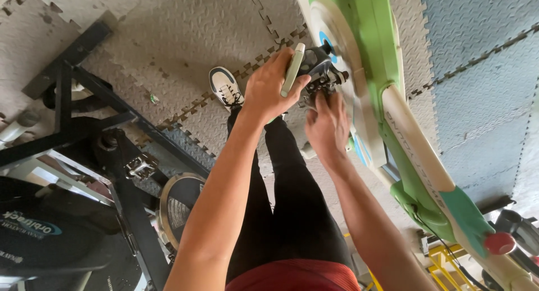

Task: Cleaning and wiping down various gym equipment using a spray bottle and a cloth.

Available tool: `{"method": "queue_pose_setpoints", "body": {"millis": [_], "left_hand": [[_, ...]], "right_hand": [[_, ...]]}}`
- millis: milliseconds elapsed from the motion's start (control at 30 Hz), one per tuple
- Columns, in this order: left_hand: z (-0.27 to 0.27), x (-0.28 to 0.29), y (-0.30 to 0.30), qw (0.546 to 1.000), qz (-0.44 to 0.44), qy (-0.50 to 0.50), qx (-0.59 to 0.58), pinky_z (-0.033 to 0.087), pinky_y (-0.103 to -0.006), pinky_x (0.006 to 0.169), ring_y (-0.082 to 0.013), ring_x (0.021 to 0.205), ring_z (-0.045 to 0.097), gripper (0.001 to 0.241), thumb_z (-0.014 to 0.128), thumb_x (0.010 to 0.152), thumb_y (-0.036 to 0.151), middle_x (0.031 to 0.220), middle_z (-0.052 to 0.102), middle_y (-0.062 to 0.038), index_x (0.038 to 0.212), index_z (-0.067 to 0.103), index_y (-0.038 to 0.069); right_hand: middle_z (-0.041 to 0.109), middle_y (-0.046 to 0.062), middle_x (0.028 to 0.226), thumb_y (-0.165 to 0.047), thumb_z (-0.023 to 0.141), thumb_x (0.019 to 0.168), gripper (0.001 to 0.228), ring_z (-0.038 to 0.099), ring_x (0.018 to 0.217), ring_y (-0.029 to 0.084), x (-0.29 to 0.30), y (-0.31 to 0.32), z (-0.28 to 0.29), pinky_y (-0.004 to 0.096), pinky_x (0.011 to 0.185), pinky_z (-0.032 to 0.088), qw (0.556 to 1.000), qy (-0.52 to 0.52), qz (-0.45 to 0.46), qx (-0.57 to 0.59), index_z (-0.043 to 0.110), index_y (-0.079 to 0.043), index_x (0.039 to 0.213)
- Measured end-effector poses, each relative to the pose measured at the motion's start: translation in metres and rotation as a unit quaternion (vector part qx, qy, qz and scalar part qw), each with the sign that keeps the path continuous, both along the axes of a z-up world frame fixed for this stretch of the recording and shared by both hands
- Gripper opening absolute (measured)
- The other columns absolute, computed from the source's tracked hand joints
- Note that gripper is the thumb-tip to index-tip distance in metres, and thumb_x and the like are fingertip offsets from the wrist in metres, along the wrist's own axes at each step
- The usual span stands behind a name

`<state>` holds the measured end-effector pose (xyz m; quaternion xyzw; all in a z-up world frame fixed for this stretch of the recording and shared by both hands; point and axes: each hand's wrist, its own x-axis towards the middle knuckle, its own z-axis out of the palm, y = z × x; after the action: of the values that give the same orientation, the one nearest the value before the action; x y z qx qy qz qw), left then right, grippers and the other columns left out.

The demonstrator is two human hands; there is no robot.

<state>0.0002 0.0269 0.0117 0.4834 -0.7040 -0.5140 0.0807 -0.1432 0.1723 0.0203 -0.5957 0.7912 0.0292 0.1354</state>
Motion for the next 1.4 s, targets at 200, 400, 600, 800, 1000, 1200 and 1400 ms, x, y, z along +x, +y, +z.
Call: {"method": "queue_pose_setpoints", "body": {"millis": [200, 400, 600, 800, 1000, 1200, 1400], "left_hand": [[-0.003, -0.003, 0.003, 0.997, 0.022, 0.010, -0.074, 0.064, -0.0465, 0.082, -0.0316, 0.096, 0.075, 0.052, 0.064, 0.100, 0.049, 0.115, 0.072, -0.015, 0.129, 0.056, 0.006], [-0.006, 0.001, 0.005, 0.998, 0.029, 0.026, -0.045, 0.065, -0.0432, 0.081, -0.0289, 0.095, 0.076, 0.052, 0.063, 0.102, 0.051, 0.114, 0.072, -0.014, 0.129, 0.056, 0.008], [-0.002, 0.000, 0.002, 0.997, 0.005, 0.012, -0.080, 0.064, -0.0417, 0.070, -0.0295, 0.086, 0.075, 0.054, 0.063, 0.099, 0.052, 0.112, 0.072, -0.014, 0.129, 0.056, 0.008], [-0.001, 0.002, 0.005, 0.997, 0.013, 0.019, -0.068, 0.065, -0.0410, 0.075, -0.0273, 0.088, 0.076, 0.053, 0.063, 0.102, 0.056, 0.107, 0.072, -0.011, 0.127, 0.057, 0.010], [0.000, -0.001, 0.002, 0.998, -0.014, -0.010, -0.065, 0.063, -0.0426, 0.074, -0.0293, 0.088, 0.075, 0.059, 0.062, 0.098, 0.058, 0.112, 0.070, -0.011, 0.131, 0.056, 0.008], [0.005, -0.001, 0.001, 0.999, -0.013, -0.014, -0.049, 0.062, -0.0415, 0.081, -0.0296, 0.093, 0.075, 0.055, 0.062, 0.100, 0.056, 0.110, 0.071, -0.011, 0.129, 0.056, 0.011], [0.004, -0.002, -0.002, 0.999, 0.027, -0.010, -0.036, 0.061, -0.0453, 0.086, -0.0329, 0.099, 0.074, 0.057, 0.066, 0.097, 0.054, 0.116, 0.072, -0.013, 0.132, 0.055, 0.010]], "right_hand": [[0.071, 0.015, 0.127, -0.006, 0.067, 0.089, 0.043, 0.068, 0.114, 0.022, -0.023, 0.012, -0.035, 0.043, 0.098, 0.054, 0.675, -0.522, -0.521, 0.029, 0.066, -0.007, 0.132], [0.067, 0.015, 0.122, -0.011, 0.063, 0.097, 0.030, 0.066, 0.107, 0.028, -0.015, -0.016, 0.021, 0.049, 0.089, 0.059, 0.973, -0.189, -0.125, 0.043, 0.074, -0.015, 0.125], [0.059, 0.016, 0.119, -0.022, 0.074, 0.093, 0.033, 0.060, 0.098, 0.027, -0.065, -0.014, 0.001, 0.047, 0.080, 0.056, 0.965, 0.070, 0.227, 0.109, 0.075, -0.020, 0.126], [0.068, 0.009, 0.114, -0.012, 0.068, 0.101, 0.016, 0.065, 0.087, 0.015, -0.004, -0.002, -0.007, 0.026, 0.062, 0.055, 0.993, -0.087, -0.055, -0.056, 0.072, -0.016, 0.117], [0.060, 0.010, 0.088, -0.011, 0.061, 0.093, 0.017, 0.048, 0.063, 0.016, 0.003, -0.019, 0.006, 0.031, 0.051, 0.042, 0.677, -0.472, -0.564, 0.043, 0.070, -0.001, 0.103], [0.066, 0.014, 0.090, -0.013, 0.047, 0.082, 0.020, 0.065, 0.070, 0.025, -0.015, -0.005, 0.036, 0.039, 0.066, 0.057, 0.427, -0.647, -0.631, 0.033, 0.065, -0.008, 0.090], [0.069, 0.011, 0.107, -0.005, 0.054, 0.089, 0.033, 0.066, 0.088, 0.019, -0.009, -0.001, 0.045, 0.037, 0.079, 0.061, 0.886, -0.310, -0.337, -0.076, 0.071, -0.006, 0.118]]}}
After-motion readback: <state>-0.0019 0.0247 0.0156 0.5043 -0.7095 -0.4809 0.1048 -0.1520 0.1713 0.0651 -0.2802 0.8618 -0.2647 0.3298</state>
